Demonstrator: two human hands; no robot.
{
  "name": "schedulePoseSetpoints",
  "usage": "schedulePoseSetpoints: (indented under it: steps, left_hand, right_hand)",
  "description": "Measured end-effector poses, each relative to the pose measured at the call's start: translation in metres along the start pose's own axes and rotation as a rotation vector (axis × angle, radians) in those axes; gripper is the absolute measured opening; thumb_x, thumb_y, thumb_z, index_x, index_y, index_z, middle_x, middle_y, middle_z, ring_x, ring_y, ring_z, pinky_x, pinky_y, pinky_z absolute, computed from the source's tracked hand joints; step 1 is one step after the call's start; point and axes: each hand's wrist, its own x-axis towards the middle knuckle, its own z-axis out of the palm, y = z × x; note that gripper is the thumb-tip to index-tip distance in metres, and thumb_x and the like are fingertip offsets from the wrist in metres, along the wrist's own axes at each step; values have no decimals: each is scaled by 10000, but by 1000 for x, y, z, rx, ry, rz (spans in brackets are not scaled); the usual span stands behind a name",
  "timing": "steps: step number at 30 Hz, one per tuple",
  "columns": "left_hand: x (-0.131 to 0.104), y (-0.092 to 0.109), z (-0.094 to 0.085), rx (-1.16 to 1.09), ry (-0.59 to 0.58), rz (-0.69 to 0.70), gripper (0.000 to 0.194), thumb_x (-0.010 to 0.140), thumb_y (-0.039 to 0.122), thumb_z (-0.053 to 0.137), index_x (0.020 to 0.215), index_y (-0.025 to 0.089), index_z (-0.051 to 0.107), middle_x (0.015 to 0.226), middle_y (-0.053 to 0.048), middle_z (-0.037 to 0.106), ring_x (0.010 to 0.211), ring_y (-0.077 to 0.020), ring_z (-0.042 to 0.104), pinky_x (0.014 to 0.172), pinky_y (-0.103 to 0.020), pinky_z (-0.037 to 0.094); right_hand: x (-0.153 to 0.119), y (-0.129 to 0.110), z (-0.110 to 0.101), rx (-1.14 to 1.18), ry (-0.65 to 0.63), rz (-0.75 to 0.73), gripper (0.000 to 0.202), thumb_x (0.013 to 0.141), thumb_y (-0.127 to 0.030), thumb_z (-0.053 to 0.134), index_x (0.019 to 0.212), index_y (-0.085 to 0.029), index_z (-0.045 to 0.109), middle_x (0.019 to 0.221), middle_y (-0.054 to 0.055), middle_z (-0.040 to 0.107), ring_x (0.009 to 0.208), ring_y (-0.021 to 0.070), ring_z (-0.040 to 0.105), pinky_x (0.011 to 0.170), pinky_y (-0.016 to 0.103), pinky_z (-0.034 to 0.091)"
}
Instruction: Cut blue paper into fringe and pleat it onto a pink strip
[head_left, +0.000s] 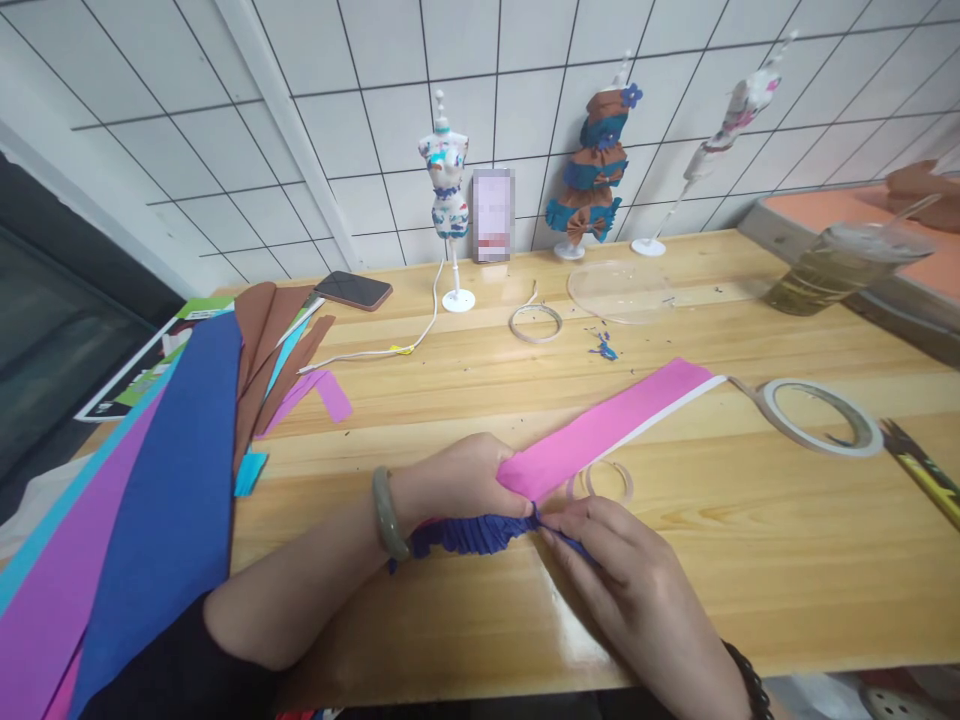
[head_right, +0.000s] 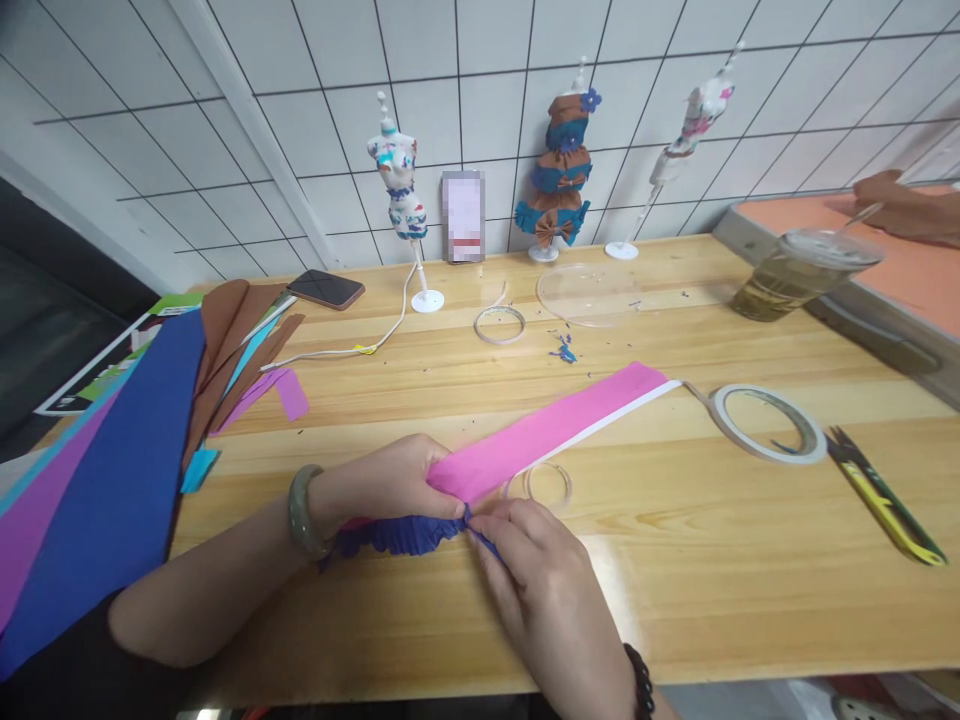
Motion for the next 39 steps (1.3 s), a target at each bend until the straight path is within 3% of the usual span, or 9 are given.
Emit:
schedulePoseSetpoints:
  steps: [4,8,22,32,39]
  left_hand:
    - [1,1,-1,166,-41,52,184,656,313,557,635,130,559,561,38,398,528,-85,357,507,-205,349]
    - [0,3,-1,108,-63,65,154,653,272,546,702,131,580,605,31,454,566,-91,410,536,-200,372]
    - [-2,2,-2,82,-73,30,153,671,287,531,638,139,508,560,31,410,507,-79,373,436,-186,316]
    - [-1,4,-3,79,-69,44,126,669,261,521,635,139,517,560,38,420,505,-70,381,433,-172,312]
    - [-2,5,-3,96,-74,12,164,674,293,522,604,153,474,532,46,400,481,-68,375,414,-173,293]
  right_hand:
    - [-1,3,-1,21,17,57,134,852,-213,492,928,-211,603,885,61,648,820,179,609,706,294,500]
    - [1,5,-3,109,-15,129,144,861,-247,482,909,-226,616,872,45,664,810,171,623,713,277,503]
    - [8,16,6,180,-38,319,145,840,-305,524,868,-240,651,838,-4,690,747,137,630,685,242,480]
    - [10,14,4,163,-71,235,148,852,-282,507,865,-241,649,855,3,688,773,143,624,706,244,465]
    - [12,14,6,178,-73,333,142,841,-298,511,841,-236,639,797,-14,688,719,145,620,674,241,458]
